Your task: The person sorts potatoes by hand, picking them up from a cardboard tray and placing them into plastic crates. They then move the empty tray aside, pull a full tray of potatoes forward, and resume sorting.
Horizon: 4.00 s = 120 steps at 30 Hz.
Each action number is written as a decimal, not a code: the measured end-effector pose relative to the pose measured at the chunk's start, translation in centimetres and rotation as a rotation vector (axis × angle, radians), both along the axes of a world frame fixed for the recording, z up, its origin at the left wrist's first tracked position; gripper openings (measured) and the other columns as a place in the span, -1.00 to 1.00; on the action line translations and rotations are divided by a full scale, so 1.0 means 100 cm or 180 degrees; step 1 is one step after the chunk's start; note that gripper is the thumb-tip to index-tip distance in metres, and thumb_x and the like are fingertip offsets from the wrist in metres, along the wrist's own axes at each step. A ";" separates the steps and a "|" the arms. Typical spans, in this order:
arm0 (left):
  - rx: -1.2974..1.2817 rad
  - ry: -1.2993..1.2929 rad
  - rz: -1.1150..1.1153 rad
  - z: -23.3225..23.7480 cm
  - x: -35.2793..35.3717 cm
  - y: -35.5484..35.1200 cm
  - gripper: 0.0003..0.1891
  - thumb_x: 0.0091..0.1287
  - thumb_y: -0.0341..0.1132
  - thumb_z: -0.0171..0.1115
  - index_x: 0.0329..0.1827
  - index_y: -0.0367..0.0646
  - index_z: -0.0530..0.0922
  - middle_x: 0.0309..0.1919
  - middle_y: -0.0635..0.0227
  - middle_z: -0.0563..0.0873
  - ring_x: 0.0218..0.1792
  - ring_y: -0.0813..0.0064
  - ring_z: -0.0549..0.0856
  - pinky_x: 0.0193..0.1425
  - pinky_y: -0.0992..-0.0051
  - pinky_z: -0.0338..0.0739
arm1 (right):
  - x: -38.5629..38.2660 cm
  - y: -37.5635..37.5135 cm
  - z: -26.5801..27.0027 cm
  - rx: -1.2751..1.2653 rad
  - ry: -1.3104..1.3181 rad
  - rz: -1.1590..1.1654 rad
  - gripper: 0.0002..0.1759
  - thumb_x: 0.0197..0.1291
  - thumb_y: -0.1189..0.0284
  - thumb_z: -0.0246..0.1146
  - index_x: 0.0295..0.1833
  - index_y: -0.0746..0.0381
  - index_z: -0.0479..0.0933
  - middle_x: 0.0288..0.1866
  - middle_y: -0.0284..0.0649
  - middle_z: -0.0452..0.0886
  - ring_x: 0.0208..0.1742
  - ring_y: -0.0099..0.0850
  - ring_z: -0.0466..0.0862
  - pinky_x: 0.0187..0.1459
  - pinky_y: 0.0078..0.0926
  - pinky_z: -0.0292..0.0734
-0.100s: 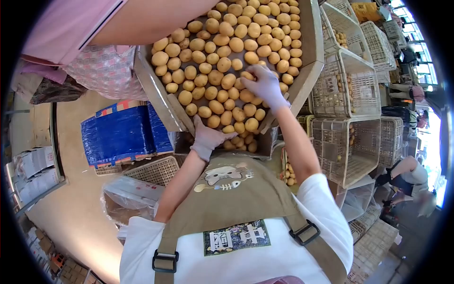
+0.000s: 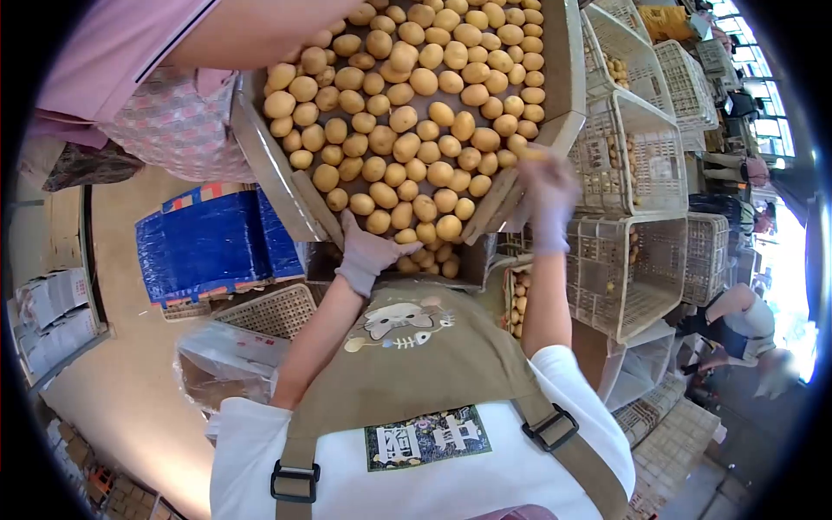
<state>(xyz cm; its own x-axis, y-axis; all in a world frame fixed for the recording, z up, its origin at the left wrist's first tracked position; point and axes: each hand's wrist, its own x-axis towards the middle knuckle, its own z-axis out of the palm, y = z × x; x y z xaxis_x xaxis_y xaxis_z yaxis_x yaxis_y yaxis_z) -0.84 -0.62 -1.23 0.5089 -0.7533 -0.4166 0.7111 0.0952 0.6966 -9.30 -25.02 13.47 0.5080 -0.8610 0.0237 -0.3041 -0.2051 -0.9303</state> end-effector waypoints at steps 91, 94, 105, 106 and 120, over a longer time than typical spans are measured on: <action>-0.0537 0.2797 0.1211 0.013 -0.014 0.003 -0.14 0.36 0.46 -0.20 0.59 0.12 0.24 0.59 0.31 0.28 0.57 0.03 0.25 0.55 -0.38 0.02 | -0.002 0.055 -0.074 -0.2523 0.2056 0.2483 -0.47 0.26 0.04 0.25 0.33 -0.10 0.58 0.58 0.03 0.32 0.58 0.04 0.29 0.52 0.16 0.09; -0.0935 0.2854 0.1013 0.013 -0.009 0.003 -0.11 0.35 0.48 -0.26 0.60 0.11 0.23 0.61 0.28 0.26 0.60 -0.02 0.22 0.55 -0.38 0.03 | -0.006 0.057 -0.077 -0.2480 0.2308 0.2950 -0.47 0.29 0.02 0.22 0.36 -0.17 0.58 0.57 0.02 0.34 0.63 0.04 0.22 0.56 0.08 0.05; -0.0803 0.2774 0.1103 0.013 -0.006 0.000 -0.17 0.39 0.33 -0.22 0.62 0.04 0.19 0.63 0.23 0.22 0.63 -0.09 0.12 0.54 -0.50 -0.09 | 0.047 0.012 -0.074 -0.2508 0.3462 0.2438 -0.19 0.32 0.26 0.26 0.65 -0.13 0.13 0.28 0.00 0.55 0.16 -0.08 0.68 0.10 -0.04 0.59; -0.0743 0.2818 0.1154 0.015 -0.005 -0.001 -0.18 0.40 0.33 -0.23 0.62 0.04 0.19 0.63 0.22 0.21 0.63 -0.10 0.12 0.53 -0.51 -0.09 | 0.051 0.013 -0.070 -0.2445 0.3579 0.2516 -0.18 0.32 0.25 0.25 0.65 -0.15 0.13 0.28 0.01 0.54 0.17 -0.07 0.68 0.12 -0.03 0.58; -0.1027 0.0740 0.0238 -0.007 -0.005 0.003 -0.14 0.42 0.43 -0.28 0.65 0.10 0.13 0.64 0.23 0.16 0.63 -0.13 0.12 0.54 -0.50 -0.09 | -0.005 0.033 -0.061 0.3595 -0.1547 0.1035 -0.55 0.53 0.06 0.10 0.27 0.17 0.40 -0.07 -0.14 0.67 -0.36 -0.38 0.62 -0.15 -0.27 0.64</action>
